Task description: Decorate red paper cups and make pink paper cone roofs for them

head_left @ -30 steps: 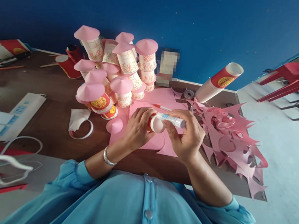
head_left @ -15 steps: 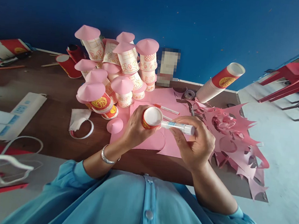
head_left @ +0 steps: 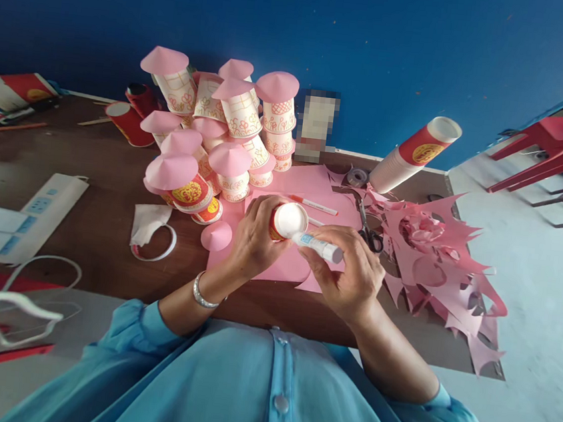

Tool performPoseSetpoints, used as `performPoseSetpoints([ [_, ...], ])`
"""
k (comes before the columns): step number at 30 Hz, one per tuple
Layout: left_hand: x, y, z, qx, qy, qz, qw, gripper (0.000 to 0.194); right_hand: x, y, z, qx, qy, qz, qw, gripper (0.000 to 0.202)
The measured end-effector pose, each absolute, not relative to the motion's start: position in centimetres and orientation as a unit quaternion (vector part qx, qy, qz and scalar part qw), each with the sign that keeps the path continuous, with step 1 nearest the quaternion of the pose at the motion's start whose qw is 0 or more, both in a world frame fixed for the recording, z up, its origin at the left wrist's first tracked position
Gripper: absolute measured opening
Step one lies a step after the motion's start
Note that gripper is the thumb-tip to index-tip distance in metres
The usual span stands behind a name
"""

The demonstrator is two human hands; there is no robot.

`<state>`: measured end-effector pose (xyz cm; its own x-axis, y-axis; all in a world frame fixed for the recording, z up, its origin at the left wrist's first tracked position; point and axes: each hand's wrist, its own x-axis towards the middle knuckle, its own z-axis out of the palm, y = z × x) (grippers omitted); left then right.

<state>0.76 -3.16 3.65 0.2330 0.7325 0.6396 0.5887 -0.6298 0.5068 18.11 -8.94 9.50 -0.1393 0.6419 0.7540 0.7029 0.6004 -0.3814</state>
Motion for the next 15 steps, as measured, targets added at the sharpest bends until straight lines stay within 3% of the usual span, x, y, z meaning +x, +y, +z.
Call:
performPoseSetpoints([
  [15,0.61,-3.02,3.75,0.779,0.425,0.455,0.075,0.060,17.92,-9.85,9.12,-0.439,-0.763,-0.035,0.473,0.018],
])
